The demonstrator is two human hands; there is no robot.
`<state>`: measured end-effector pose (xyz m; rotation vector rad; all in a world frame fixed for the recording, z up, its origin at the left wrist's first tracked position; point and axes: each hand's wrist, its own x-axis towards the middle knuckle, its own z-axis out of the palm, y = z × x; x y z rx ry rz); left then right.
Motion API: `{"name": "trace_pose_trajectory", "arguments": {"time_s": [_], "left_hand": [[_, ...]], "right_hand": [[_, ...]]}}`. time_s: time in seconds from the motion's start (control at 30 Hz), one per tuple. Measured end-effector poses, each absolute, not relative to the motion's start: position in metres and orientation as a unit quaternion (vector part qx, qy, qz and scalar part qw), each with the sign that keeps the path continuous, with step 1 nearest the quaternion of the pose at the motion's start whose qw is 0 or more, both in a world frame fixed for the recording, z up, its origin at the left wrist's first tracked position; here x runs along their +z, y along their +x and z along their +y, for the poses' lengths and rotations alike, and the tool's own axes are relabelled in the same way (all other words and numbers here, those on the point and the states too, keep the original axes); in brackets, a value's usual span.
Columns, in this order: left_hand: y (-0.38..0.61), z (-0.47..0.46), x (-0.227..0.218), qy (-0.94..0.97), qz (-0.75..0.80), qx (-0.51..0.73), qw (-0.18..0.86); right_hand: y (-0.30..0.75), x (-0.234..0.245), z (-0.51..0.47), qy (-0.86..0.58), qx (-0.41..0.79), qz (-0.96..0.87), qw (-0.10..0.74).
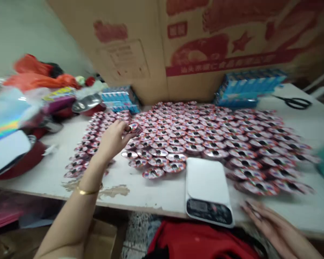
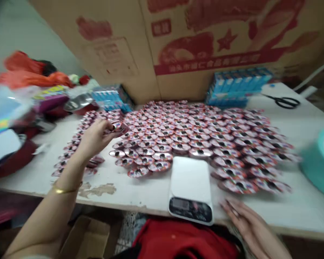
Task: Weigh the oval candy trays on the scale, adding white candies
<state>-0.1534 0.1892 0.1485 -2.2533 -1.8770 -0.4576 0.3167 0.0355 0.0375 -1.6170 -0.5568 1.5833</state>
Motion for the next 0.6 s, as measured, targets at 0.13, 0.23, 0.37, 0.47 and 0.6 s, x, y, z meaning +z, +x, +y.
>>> {"name": "trace_pose_trajectory", "arguments": {"time_s": [0.13, 0.23, 0.37, 0.47, 0.6], "left_hand": [[-0.046, 0.152, 0.142, -0.815, -0.541, -0.206, -0.033], [0.023, 0.131, 0.115, -0.852, -0.479, -0.188, -0.094], [0.072, 0.127, 0.082, -0.884, -0.424, -0.18, -0.087], [0.082, 0.13, 0.076, -0.893, -0.405, -0.175, -0.089], [0.07, 0.122, 0.083, -0.889, -0.399, -0.205, -0.093]], "right_hand": [[0.317, 0.057, 0.026, -0.56, 0.707, -0.149, 0.406], [0.317, 0.061, 0.02, -0.536, 0.727, -0.137, 0.407], [0.316, 0.059, 0.008, -0.537, 0.731, -0.157, 0.392], [0.315, 0.06, 0.006, -0.548, 0.715, -0.2, 0.385], [0.31, 0.066, 0.017, -0.548, 0.672, -0.326, 0.377]]}}
